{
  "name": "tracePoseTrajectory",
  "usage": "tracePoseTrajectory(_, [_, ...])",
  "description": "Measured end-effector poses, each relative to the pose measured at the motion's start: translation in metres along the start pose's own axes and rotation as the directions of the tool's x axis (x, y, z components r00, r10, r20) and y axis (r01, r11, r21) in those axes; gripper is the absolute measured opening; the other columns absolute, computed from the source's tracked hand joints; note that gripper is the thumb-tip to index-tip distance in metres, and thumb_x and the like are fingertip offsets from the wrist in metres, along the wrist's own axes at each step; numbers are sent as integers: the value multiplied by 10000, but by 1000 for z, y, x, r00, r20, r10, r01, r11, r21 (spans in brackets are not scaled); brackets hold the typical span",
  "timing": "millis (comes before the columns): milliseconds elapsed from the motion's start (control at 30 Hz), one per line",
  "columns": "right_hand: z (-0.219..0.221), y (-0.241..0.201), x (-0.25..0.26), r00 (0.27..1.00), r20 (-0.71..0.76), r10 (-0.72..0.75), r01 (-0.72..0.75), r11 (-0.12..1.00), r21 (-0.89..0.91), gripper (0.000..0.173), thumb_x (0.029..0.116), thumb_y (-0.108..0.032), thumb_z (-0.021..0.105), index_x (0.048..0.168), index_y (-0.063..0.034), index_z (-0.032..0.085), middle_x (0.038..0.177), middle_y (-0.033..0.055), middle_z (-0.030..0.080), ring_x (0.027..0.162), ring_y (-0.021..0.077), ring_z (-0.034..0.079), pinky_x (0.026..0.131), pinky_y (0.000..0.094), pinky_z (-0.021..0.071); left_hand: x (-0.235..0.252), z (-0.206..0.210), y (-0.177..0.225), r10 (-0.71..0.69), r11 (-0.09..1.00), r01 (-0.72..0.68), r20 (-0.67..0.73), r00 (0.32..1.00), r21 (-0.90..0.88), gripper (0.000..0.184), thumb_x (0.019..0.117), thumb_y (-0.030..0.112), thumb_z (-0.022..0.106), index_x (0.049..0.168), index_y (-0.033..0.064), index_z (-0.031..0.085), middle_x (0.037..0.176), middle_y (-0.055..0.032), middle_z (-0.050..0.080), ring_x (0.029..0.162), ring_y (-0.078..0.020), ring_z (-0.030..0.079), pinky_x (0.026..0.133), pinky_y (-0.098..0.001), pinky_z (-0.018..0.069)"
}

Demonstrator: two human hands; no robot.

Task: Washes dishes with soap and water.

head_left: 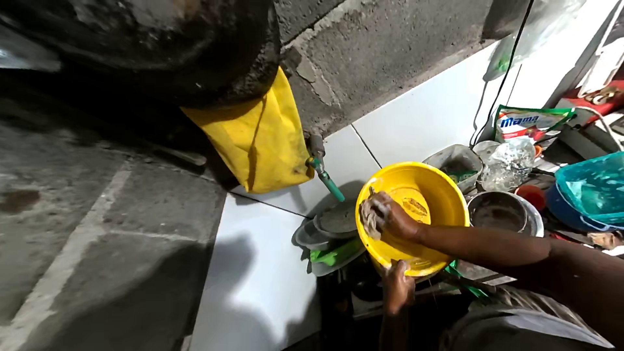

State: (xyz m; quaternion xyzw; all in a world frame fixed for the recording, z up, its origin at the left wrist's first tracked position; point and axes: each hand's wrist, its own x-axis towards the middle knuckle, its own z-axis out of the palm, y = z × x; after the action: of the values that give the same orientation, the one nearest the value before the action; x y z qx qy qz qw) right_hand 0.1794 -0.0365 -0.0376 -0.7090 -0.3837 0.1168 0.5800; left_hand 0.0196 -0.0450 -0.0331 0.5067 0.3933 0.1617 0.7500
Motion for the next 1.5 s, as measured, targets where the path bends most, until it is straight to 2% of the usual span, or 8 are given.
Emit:
tracePoseTrajectory(133, [10,11,9,993,-117,31,-25,998,51,310,929,-29,658,1219,78,646,1285,283,599,1220,375,594,1051,469,509,3,6,-5,-11,999,12,18,1000,-33,246,915,-100,461,1136,5,484,897,-60,618,785,-131,669,732,-347,611])
tracePoseTrajectory(333, [-35,7,-41,761,636,129,104,943,-316,384,1001,-105,623,1349,55,597,1413,284,551,1285,463,556,1070,617,445,14,-16,-7,122,977,-134,-77,990,-168,389,839,-120,457,1199,26,476,960,-53,649,850,-128,684,754,-341,610])
tracePoseTrajectory(533, [-44,40,13,972,225,62,35,915,-402,357,959,-95,675,1302,2,655,1410,255,541,1307,418,534,1104,529,460,6,5,-8,102,994,-103,-54,993,-21,353,896,-107,472,1231,1,453,948,-46,603,828,-89,653,760,-295,593])
tracePoseTrajectory(767, [-44,48,12,898,344,-275,398,841,-368,308,992,-38,580,1278,13,683,1349,228,639,1286,395,596,1069,544,491,-2,7,-6,117,985,-104,-87,989,141,470,900,-97,514,1358,-72,411,1049,-118,589,901,-92,628,808,-256,557])
tracePoseTrajectory(900, [-61,37,9,970,239,43,120,770,-626,353,1004,-43,565,1348,6,626,1375,245,599,1268,441,572,1036,593,472,2,7,-11,134,991,-133,-124,983,16,465,885,-96,477,1338,-22,401,1023,-86,575,883,-88,625,784,-268,563])
tracePoseTrajectory(1033, [-54,3,-31,693,427,581,-160,702,-694,368,1022,-55,537,1345,122,545,1396,357,522,1283,549,524,1005,693,453,11,3,-14,162,985,-171,-174,971,-36,537,901,-94,456,1420,-9,345,1129,-127,547,974,-149,611,835,-341,560])
tracePoseTrajectory(1300, [-6,21,-17,957,253,142,-88,973,-215,471,947,-68,662,1406,-2,578,1461,268,507,1289,400,571,1098,516,471,4,11,-15,65,994,-57,-84,994,96,548,949,-58,468,1470,-16,301,1193,-164,534,1007,-164,602,864,-346,554])
tracePoseTrajectory(1500, [-42,19,-46,755,601,264,-22,925,-378,402,1023,-168,601,1381,13,590,1432,280,546,1337,452,522,1115,611,409,9,-3,-19,118,989,-128,-142,983,-67,505,930,-80,455,1419,-6,353,1126,-119,571,960,-147,632,823,-350,574])
